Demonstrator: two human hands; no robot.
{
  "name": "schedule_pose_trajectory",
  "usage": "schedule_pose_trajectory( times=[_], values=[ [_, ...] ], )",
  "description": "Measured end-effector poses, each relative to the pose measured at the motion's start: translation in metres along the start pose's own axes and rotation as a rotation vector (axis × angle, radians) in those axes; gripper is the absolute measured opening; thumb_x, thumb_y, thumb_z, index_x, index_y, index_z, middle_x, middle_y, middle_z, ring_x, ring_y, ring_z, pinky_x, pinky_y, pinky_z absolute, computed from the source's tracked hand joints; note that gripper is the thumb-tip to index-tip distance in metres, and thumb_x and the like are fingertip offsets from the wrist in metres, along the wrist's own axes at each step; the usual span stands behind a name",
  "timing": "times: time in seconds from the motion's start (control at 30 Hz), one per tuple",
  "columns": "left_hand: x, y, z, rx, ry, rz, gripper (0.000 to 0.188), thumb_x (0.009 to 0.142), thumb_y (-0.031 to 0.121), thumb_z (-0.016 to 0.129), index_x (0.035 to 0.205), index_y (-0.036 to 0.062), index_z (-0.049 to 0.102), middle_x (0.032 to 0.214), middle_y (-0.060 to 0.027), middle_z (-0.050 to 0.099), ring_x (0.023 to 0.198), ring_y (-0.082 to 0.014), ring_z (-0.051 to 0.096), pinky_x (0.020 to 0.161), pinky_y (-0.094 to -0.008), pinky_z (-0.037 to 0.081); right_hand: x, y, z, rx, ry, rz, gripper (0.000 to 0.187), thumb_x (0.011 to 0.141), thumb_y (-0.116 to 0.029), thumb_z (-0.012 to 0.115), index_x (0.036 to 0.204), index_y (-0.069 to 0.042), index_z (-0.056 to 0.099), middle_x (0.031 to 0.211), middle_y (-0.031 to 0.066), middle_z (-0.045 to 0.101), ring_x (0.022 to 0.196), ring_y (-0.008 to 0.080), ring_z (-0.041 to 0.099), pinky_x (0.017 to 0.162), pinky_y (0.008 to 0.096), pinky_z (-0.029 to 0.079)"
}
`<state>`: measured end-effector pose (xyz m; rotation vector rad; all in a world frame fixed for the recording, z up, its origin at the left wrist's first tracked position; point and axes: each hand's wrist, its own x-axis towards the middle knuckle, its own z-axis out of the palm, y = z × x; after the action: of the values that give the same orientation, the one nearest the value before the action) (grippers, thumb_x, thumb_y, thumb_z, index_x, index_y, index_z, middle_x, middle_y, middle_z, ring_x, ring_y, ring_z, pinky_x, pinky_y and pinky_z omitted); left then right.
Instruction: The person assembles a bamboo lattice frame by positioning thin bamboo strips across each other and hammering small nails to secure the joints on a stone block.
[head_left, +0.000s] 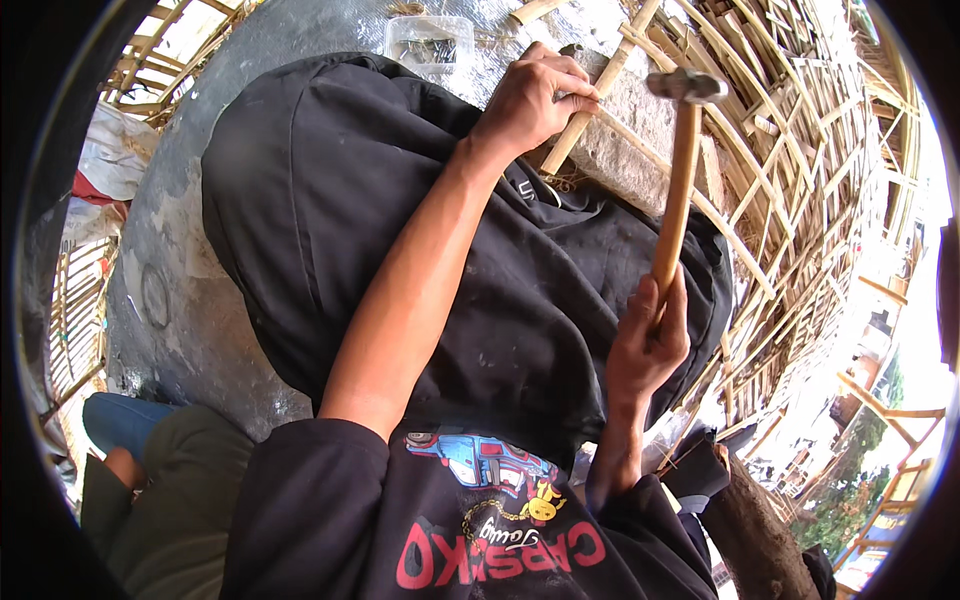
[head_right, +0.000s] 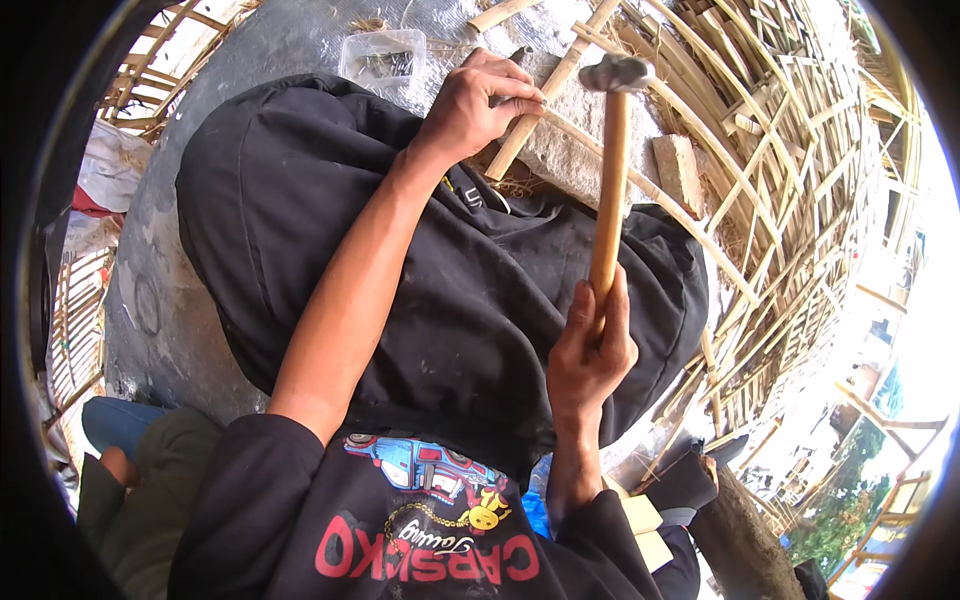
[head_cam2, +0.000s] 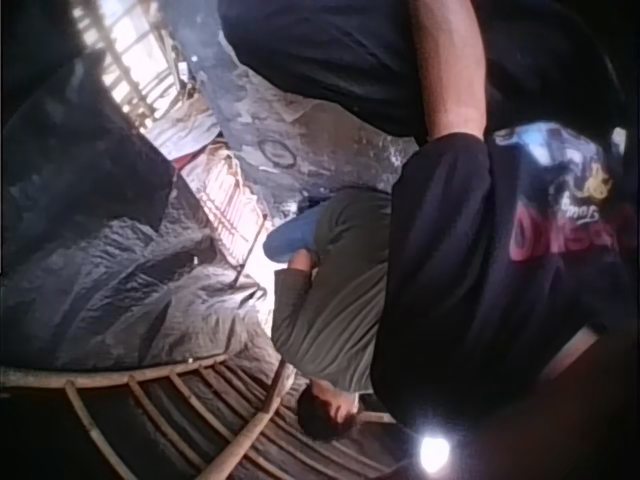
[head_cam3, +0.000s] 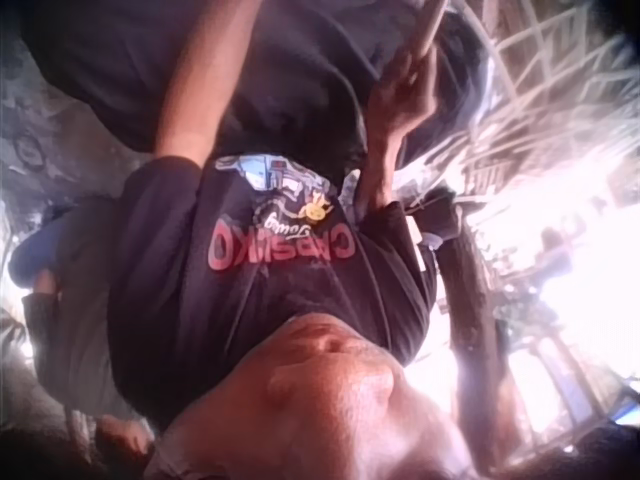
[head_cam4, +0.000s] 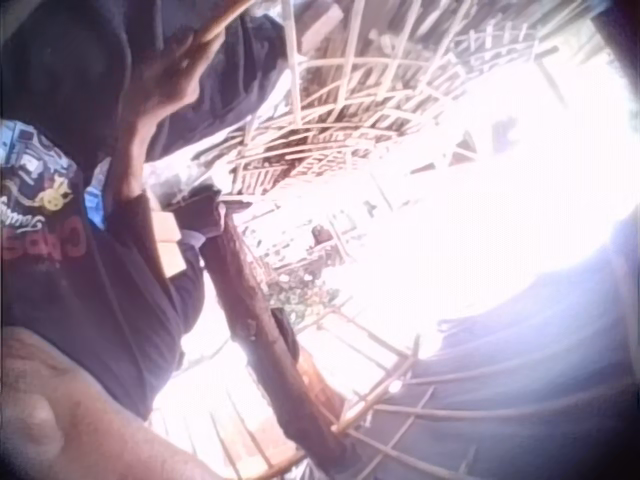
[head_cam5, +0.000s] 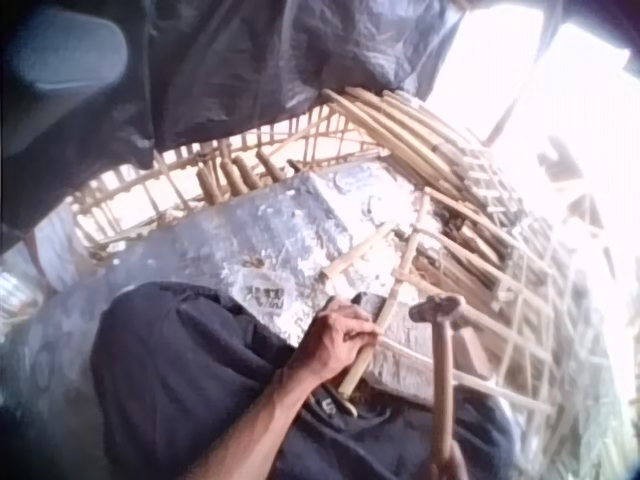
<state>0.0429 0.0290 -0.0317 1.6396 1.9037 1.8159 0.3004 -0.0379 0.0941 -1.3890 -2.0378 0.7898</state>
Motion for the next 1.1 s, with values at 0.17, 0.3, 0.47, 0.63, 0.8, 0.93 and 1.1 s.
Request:
schedule_pose_trajectory(
  times=[0.17, 0.3, 0.47, 0.63, 0.8, 0.93, 1.1],
  values=[
    [0.001, 0.001, 0.000, 0.006, -0.014, 0.002, 0.011, 0.076, 0.015, 0.083, 0.086, 0.0110, 0.080, 0.088, -0.0011, 0.074, 0.092, -0.0222, 0.064, 0.084, -0.0334, 0.052, -0.001, 0.007, 0.013, -0.131, -0.057, -0.107, 0.035, 0.099, -0.006, 0.063, 0.133, 0.002, 0.058, 0.069, -0.0012, 0.056, 0.059, 0.0039, 0.046, 0.052, 0.0221, 0.037],
    [0.000, 0.000, -0.002, 0.001, -0.003, -0.001, 0.012, 0.076, 0.016, 0.083, 0.087, 0.0117, 0.081, 0.088, -0.0007, 0.074, 0.092, -0.0224, 0.064, 0.084, -0.0336, 0.052, 0.000, 0.002, 0.009, 0.008, -0.050, 0.024, 0.034, 0.099, -0.008, 0.064, 0.131, 0.004, 0.059, 0.073, -0.0003, 0.057, 0.063, 0.0038, 0.047, 0.056, 0.0203, 0.039],
    [0.001, 0.001, 0.002, 0.008, -0.018, 0.001, 0.013, 0.076, 0.017, 0.084, 0.087, 0.0112, 0.080, 0.089, -0.0009, 0.074, 0.092, -0.0223, 0.064, 0.084, -0.0331, 0.052, -0.002, 0.007, 0.012, -0.015, 0.018, -0.042, 0.036, 0.100, -0.008, 0.063, 0.134, 0.004, 0.057, 0.073, 0.0022, 0.056, 0.063, 0.0033, 0.047, 0.055, 0.0196, 0.040],
    [0.000, -0.003, 0.000, -0.005, 0.006, 0.001, 0.013, 0.076, 0.018, 0.083, 0.086, 0.0108, 0.080, 0.088, -0.0011, 0.074, 0.092, -0.0226, 0.064, 0.084, -0.0335, 0.052, 0.001, 0.007, 0.009, -0.114, -0.117, 0.007, 0.037, 0.100, -0.008, 0.063, 0.134, 0.002, 0.058, 0.071, 0.0040, 0.057, 0.061, 0.0036, 0.049, 0.054, 0.0203, 0.041],
    [0.001, -0.003, 0.001, -0.004, -0.015, 0.025, 0.015, 0.076, 0.018, 0.084, 0.087, 0.0094, 0.080, 0.089, -0.0017, 0.074, 0.092, -0.0231, 0.065, 0.084, -0.0341, 0.052, -0.004, 0.007, 0.009, -0.003, 0.030, -0.034, 0.038, 0.099, -0.007, 0.063, 0.135, 0.004, 0.056, 0.071, 0.0020, 0.058, 0.061, 0.0028, 0.048, 0.055, 0.0203, 0.041],
    [0.001, 0.000, -0.002, -0.002, -0.012, 0.007, 0.013, 0.077, 0.017, 0.083, 0.088, 0.0097, 0.080, 0.090, -0.0016, 0.074, 0.093, -0.0231, 0.064, 0.085, -0.0342, 0.052, 0.001, 0.010, 0.012, -0.141, -0.169, 0.022, 0.035, 0.100, -0.009, 0.062, 0.133, 0.003, 0.058, 0.074, 0.0051, 0.062, 0.062, 0.0035, 0.048, 0.055, 0.0205, 0.040],
    [0.001, 0.000, -0.002, -0.006, -0.029, -0.002, 0.013, 0.077, 0.016, 0.082, 0.089, 0.0105, 0.080, 0.090, -0.0019, 0.074, 0.093, -0.0231, 0.064, 0.085, -0.0343, 0.052, -0.001, 0.013, 0.011, 0.001, -0.049, -0.013, 0.035, 0.100, -0.009, 0.063, 0.132, 0.004, 0.059, 0.077, 0.0051, 0.064, 0.064, 0.0028, 0.048, 0.055, 0.0206, 0.040]
  ],
)
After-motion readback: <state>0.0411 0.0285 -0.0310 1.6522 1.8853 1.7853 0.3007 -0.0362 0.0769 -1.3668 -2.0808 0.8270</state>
